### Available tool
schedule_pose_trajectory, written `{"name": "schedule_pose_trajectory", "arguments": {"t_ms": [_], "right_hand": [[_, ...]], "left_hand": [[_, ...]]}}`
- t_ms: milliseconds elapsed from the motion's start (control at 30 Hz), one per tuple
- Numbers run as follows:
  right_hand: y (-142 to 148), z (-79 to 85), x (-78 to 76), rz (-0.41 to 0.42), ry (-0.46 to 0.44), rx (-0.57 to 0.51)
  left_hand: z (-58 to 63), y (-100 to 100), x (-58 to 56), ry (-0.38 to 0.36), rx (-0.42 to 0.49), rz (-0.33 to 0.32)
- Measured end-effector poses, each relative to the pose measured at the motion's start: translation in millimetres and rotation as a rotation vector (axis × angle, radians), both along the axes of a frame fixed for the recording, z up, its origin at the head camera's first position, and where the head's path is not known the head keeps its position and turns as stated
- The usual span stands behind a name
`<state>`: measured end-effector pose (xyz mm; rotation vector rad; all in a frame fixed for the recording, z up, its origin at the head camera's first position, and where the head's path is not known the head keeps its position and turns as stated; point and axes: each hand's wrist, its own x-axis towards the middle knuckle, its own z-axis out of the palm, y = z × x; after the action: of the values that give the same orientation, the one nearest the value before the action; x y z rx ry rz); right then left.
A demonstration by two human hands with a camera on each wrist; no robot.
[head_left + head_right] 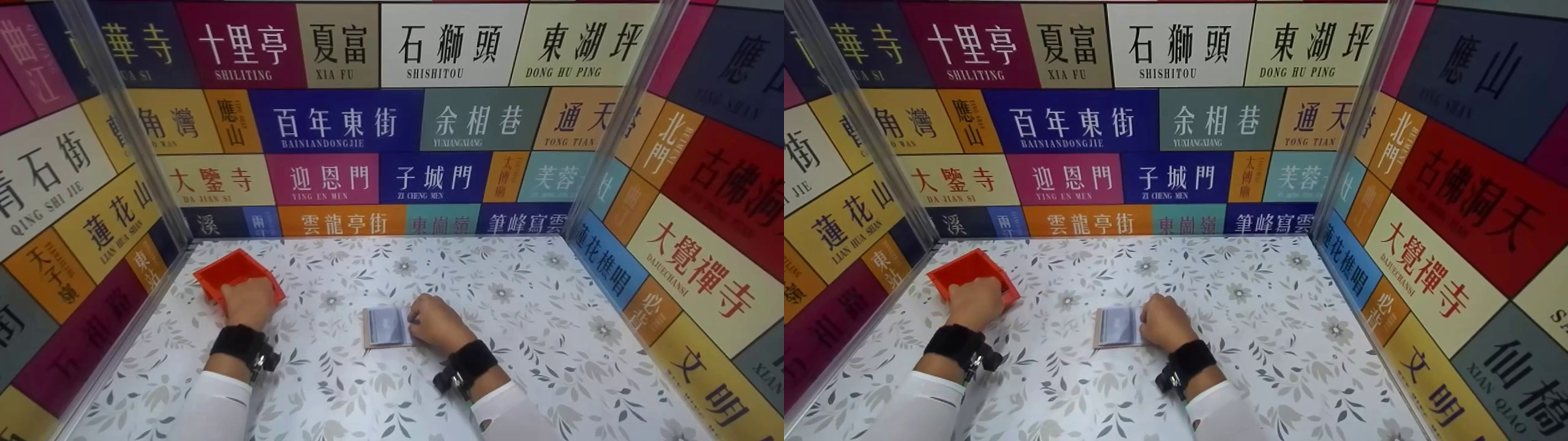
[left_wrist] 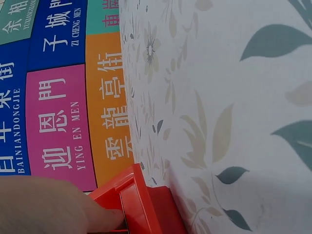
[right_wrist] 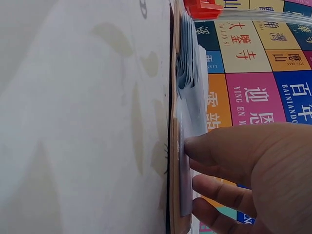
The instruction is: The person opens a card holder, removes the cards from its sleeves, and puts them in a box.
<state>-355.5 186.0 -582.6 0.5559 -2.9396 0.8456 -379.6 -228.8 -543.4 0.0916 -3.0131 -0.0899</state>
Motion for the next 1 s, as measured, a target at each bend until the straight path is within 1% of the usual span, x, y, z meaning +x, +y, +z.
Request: {"name": "schedule_pose_trajectory", "arguments": {"t_ms": [167, 333, 400, 467, 500, 567, 600, 667, 733, 767, 800, 833, 900, 1000], "right_hand": [[0.3, -1.3, -0.2, -0.014, -0.007, -0.013], [-0.3, -1.8, 0.2, -0.024, -0.010, -0.023], [-0.5, -2.1, 0.1, -0.027, -0.017, -0.026], [-0.5, -2.4, -0.2, -0.029, -0.024, -0.028], [-0.5, -2.8, -0.5, -0.032, -0.030, -0.028], [-0.3, -2.3, -0.7, -0.033, -0.035, -0.030], [-0.1, -1.9, -0.8, -0.032, -0.033, -0.030], [0.2, -0.5, -0.6, -0.033, -0.034, -0.031], [0.6, 0.7, -0.6, -0.027, -0.033, -0.024], [0.9, 1.0, -0.6, -0.024, -0.031, -0.019], [1.1, 1.1, -0.6, -0.021, -0.029, -0.011], [1.2, 1.2, -0.6, -0.020, -0.030, -0.006], [1.3, 0.7, -0.6, -0.018, -0.027, 0.005], [0.3, -0.4, -0.5, -0.024, -0.026, 0.006]], "left_hand": [[1.2, 1.5, -1.7, -0.041, 0.020, -0.005], [0.1, 3.0, -2.1, -0.099, 0.037, -0.006], [-0.6, 3.6, -1.8, -0.108, 0.043, -0.002], [-0.2, 4.9, -1.1, -0.098, 0.041, 0.002], [0.5, 5.9, -0.9, -0.080, 0.044, 0.003], [3.1, 9.0, -0.9, -0.022, 0.061, 0.004], [4.7, 11.0, -1.2, 0.022, 0.073, -0.001], [8.0, 16.5, -1.6, 0.123, 0.121, -0.024], [10.8, 23.9, -2.0, 0.218, 0.188, -0.069], [11.9, 28.9, -1.7, 0.252, 0.223, -0.099], [12.6, 34.6, -1.3, 0.267, 0.260, -0.133], [13.3, 41.2, -0.3, 0.267, 0.296, -0.164], [14.1, 55.9, 2.7, 0.230, 0.357, -0.213], [14.5, 80.0, 8.3, 0.130, 0.395, -0.254]]}}
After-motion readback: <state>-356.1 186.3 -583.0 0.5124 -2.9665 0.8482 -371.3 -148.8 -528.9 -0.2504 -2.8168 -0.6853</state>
